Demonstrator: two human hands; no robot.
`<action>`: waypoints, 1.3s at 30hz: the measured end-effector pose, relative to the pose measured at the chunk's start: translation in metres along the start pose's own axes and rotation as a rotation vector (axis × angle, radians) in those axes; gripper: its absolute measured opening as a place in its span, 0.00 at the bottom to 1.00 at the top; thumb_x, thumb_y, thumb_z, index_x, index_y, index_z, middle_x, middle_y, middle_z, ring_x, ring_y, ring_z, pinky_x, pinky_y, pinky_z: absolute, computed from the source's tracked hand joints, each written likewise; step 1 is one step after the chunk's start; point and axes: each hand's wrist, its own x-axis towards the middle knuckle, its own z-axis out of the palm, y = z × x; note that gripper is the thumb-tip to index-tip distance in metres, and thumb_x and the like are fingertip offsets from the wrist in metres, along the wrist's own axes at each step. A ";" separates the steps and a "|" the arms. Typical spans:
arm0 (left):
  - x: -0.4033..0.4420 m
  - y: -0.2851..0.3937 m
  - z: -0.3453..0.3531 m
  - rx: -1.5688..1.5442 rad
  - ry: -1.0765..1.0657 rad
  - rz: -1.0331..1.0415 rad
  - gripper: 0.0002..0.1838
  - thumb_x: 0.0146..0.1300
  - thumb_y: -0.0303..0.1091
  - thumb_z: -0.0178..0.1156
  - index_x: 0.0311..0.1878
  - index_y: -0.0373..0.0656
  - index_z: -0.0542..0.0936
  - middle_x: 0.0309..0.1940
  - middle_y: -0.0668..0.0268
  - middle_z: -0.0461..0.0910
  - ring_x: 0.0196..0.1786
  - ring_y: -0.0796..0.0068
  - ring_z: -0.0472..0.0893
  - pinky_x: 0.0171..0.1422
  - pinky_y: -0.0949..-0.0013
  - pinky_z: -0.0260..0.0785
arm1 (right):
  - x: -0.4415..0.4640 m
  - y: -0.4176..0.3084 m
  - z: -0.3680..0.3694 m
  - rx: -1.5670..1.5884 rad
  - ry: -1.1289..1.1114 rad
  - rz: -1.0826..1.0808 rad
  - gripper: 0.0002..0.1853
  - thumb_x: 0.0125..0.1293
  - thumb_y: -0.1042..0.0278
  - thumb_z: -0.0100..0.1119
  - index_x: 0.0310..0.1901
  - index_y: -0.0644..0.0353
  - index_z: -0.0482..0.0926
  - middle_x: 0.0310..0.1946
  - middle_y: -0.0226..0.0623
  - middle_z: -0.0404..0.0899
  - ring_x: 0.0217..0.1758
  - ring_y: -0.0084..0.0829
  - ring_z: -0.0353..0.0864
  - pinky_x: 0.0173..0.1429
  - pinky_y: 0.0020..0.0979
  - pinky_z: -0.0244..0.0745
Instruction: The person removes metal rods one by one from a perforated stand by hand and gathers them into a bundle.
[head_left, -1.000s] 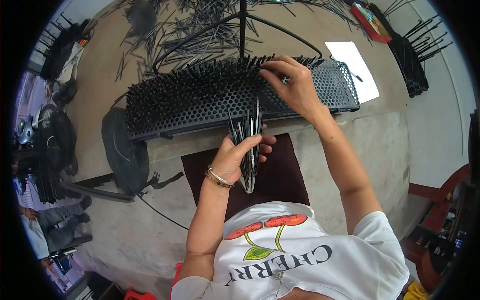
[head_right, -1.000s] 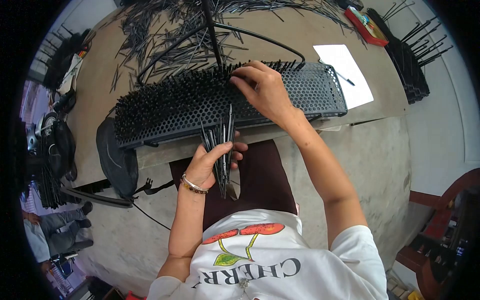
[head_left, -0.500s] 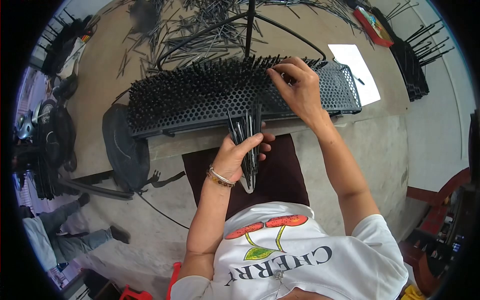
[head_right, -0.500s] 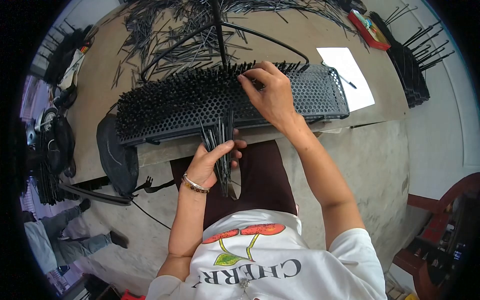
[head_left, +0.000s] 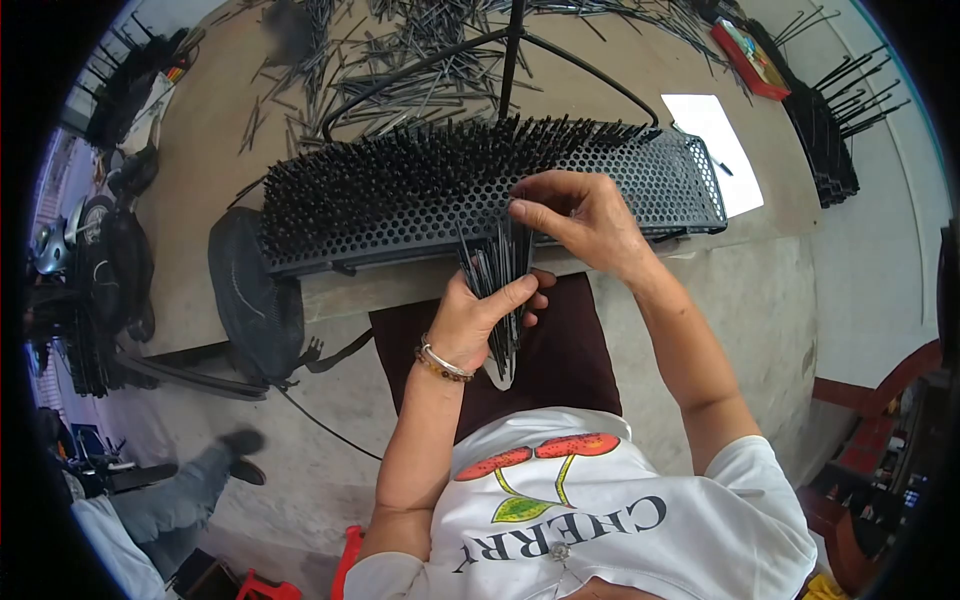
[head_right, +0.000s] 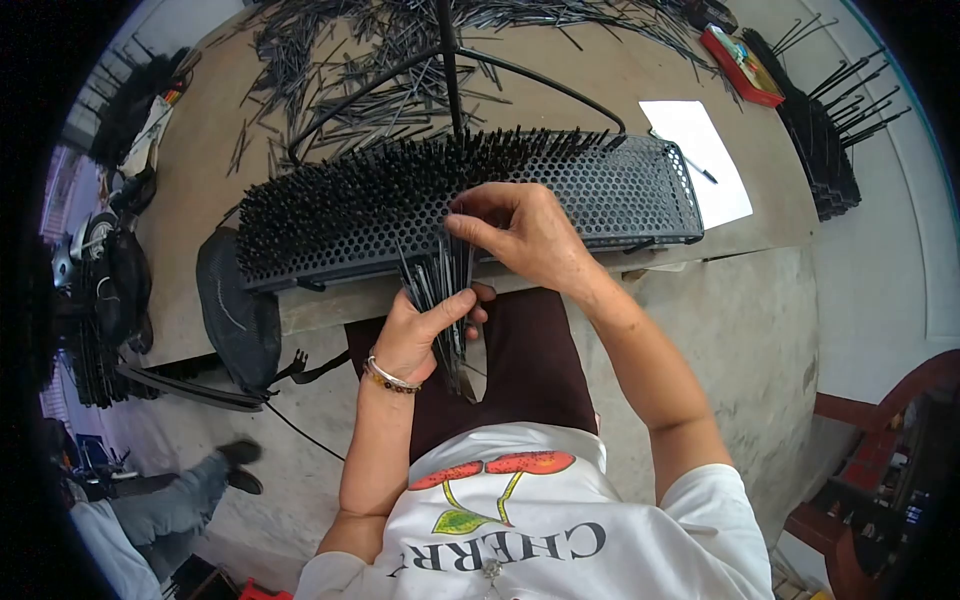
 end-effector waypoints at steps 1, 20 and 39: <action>0.000 -0.001 0.000 0.001 -0.001 0.001 0.14 0.59 0.30 0.62 0.48 0.42 0.75 0.38 0.63 0.81 0.35 0.78 0.79 0.34 0.75 0.71 | 0.002 0.008 0.001 0.141 -0.024 0.028 0.13 0.59 0.68 0.64 0.41 0.69 0.80 0.32 0.38 0.83 0.35 0.19 0.79 0.38 0.22 0.75; 0.005 -0.008 -0.006 -0.194 0.042 -0.041 0.14 0.63 0.29 0.57 0.50 0.34 0.74 0.41 0.56 0.80 0.41 0.70 0.81 0.43 0.68 0.77 | 0.041 0.029 0.010 -0.613 0.441 -0.720 0.08 0.52 0.74 0.66 0.36 0.59 0.82 0.33 0.36 0.79 0.35 0.36 0.77 0.39 0.32 0.70; 0.005 -0.002 0.009 -0.117 0.139 0.056 0.12 0.63 0.29 0.56 0.48 0.35 0.76 0.42 0.56 0.80 0.42 0.67 0.82 0.42 0.66 0.79 | 0.000 0.005 -0.012 0.140 0.001 0.095 0.12 0.59 0.65 0.65 0.28 0.69 0.81 0.18 0.29 0.77 0.22 0.14 0.72 0.26 0.20 0.67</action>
